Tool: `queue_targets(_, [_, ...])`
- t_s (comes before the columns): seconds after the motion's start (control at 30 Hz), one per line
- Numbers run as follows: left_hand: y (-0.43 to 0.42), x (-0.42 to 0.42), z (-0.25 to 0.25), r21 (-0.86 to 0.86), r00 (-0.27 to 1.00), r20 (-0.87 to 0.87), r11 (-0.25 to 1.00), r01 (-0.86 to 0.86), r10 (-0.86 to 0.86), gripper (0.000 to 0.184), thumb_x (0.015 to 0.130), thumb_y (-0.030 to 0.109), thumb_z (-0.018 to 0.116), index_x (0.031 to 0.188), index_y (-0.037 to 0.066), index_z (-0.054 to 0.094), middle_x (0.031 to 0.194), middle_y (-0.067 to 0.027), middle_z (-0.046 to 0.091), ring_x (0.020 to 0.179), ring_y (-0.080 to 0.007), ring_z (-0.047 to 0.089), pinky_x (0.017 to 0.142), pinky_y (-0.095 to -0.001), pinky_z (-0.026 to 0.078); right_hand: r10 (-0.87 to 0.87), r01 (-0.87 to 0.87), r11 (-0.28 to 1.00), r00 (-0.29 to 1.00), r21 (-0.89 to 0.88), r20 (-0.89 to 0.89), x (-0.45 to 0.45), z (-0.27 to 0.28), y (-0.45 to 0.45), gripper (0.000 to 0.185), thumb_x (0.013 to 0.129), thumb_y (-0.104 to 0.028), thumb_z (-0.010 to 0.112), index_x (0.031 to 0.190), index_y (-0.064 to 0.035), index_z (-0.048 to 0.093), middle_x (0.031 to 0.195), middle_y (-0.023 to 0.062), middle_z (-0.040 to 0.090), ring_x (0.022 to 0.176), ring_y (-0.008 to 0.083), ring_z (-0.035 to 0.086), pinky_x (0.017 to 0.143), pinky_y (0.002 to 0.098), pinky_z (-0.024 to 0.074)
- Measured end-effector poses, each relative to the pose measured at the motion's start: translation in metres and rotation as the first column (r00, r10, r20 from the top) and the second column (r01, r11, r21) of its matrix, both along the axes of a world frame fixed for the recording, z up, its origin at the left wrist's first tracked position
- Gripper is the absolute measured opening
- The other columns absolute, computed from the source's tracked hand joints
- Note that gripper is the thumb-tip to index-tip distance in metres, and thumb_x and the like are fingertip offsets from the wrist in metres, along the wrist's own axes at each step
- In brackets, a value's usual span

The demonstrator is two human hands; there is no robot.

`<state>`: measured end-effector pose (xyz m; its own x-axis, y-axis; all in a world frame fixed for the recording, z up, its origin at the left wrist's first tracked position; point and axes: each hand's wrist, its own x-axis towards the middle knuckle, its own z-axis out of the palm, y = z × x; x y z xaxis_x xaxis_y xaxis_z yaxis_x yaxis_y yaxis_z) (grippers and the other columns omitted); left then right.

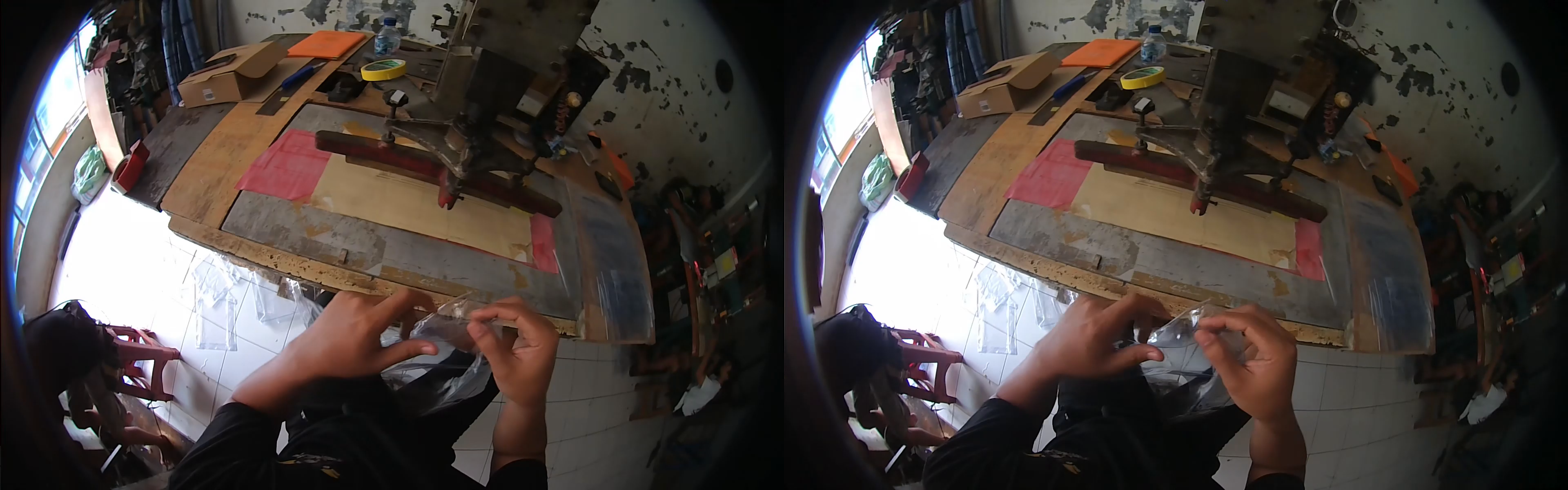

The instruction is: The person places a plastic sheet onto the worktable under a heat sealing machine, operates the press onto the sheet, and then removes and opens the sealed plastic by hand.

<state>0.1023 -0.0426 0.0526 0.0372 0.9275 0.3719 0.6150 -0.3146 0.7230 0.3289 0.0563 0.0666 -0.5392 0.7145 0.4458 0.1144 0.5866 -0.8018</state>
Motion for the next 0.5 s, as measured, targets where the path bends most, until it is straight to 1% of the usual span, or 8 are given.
queue_targets(0.03, [0.000, -0.006, -0.005, 0.000, 1.000, 0.001, 1.000, 0.004, -0.004, 0.026, 0.100, 0.032, 0.076, 0.108, 0.007, 0.071, 0.085, -0.0059, 0.073, 0.079, -0.0336, 0.074, 0.071, -0.0426, 0.057, -0.033, 0.033, 0.999, 0.999, -0.004, -0.032, 0.000, 0.001, 0.001, 0.012, 0.088, 0.001, 0.083, 0.098, 0.0008, 0.078, 0.091, 0.0095, 0.076, 0.084, 0.0172, 0.071, 0.078, 0.0288, 0.0540])
queue_targets(0.1, [0.004, -0.014, -0.019, 0.033, 0.992, 0.009, 0.991, 0.128, -0.128, 0.022, 0.100, 0.029, 0.074, 0.104, 0.007, 0.073, 0.087, -0.0095, 0.075, 0.080, -0.0339, 0.074, 0.071, -0.0433, 0.057, -0.045, 0.046, 0.999, 0.999, 0.014, -0.027, 0.004, 0.000, 0.005, 0.010, 0.088, 0.001, 0.082, 0.097, 0.0011, 0.077, 0.090, 0.0093, 0.075, 0.083, 0.0171, 0.071, 0.078, 0.0291, 0.0539])
queue_targets(0.13, [0.005, -0.012, -0.020, 0.057, 0.993, -0.007, 0.991, 0.118, -0.118, 0.009, 0.098, 0.016, 0.074, 0.100, 0.007, 0.076, 0.088, -0.0108, 0.077, 0.078, -0.0311, 0.075, 0.071, -0.0422, 0.058, -0.057, 0.057, 0.998, 0.998, 0.012, -0.023, 0.005, -0.001, 0.006, 0.010, 0.088, 0.001, 0.082, 0.096, 0.0012, 0.077, 0.090, 0.0092, 0.075, 0.083, 0.0172, 0.071, 0.077, 0.0291, 0.0536])
queue_targets(0.17, [0.004, -0.011, -0.022, 0.055, 0.993, -0.005, 0.991, 0.119, -0.119, 0.009, 0.098, 0.016, 0.074, 0.100, 0.007, 0.076, 0.088, -0.0108, 0.077, 0.078, -0.0311, 0.075, 0.071, -0.0422, 0.058, -0.067, 0.067, 0.998, 0.998, 0.012, -0.018, 0.005, -0.001, 0.007, 0.010, 0.088, 0.000, 0.082, 0.096, 0.0013, 0.076, 0.090, 0.0091, 0.075, 0.083, 0.0172, 0.070, 0.077, 0.0290, 0.0534])
queue_targets(0.23, [0.002, -0.010, -0.025, 0.077, 0.995, -0.054, 0.994, 0.083, -0.079, 0.007, 0.098, 0.014, 0.074, 0.099, 0.009, 0.077, 0.085, -0.0100, 0.077, 0.077, -0.0303, 0.075, 0.071, -0.0427, 0.058, -0.070, 0.070, 0.997, 0.998, 0.031, 0.002, 0.004, 0.000, 0.007, 0.010, 0.089, 0.000, 0.082, 0.096, 0.0014, 0.076, 0.090, 0.0090, 0.075, 0.083, 0.0172, 0.070, 0.077, 0.0290, 0.0532])
queue_targets(0.37, [0.003, -0.008, -0.027, 0.097, 0.999, -0.042, 0.995, 0.038, -0.034, 0.007, 0.097, 0.016, 0.076, 0.098, 0.009, 0.079, 0.083, -0.0091, 0.077, 0.077, -0.0290, 0.076, 0.071, -0.0424, 0.058, -0.057, 0.056, 0.997, 0.998, 0.059, 0.026, 0.006, -0.001, 0.010, 0.009, 0.090, 0.000, 0.082, 0.096, 0.0014, 0.076, 0.089, 0.0090, 0.074, 0.083, 0.0176, 0.070, 0.077, 0.0291, 0.0527])
queue_targets(0.47, [0.002, -0.005, -0.025, 0.051, 1.000, 0.007, 0.999, 0.008, -0.009, 0.008, 0.096, 0.018, 0.078, 0.098, 0.010, 0.078, 0.085, -0.0077, 0.078, 0.079, -0.0280, 0.076, 0.073, -0.0418, 0.059, -0.057, 0.056, 0.998, 0.998, 0.042, 0.016, 0.008, -0.003, 0.011, 0.009, 0.091, 0.000, 0.081, 0.097, 0.0015, 0.076, 0.090, 0.0093, 0.074, 0.084, 0.0176, 0.070, 0.077, 0.0288, 0.0527])
queue_targets(0.5, [0.002, -0.003, -0.024, 0.035, 0.998, 0.069, 0.999, 0.012, -0.014, 0.009, 0.096, 0.019, 0.078, 0.099, 0.010, 0.078, 0.086, -0.0072, 0.079, 0.079, -0.0280, 0.076, 0.073, -0.0411, 0.059, -0.057, 0.056, 0.998, 0.998, 0.041, 0.018, 0.009, -0.004, 0.011, 0.009, 0.091, 0.000, 0.081, 0.097, 0.0015, 0.076, 0.090, 0.0093, 0.074, 0.084, 0.0176, 0.070, 0.077, 0.0288, 0.0527])
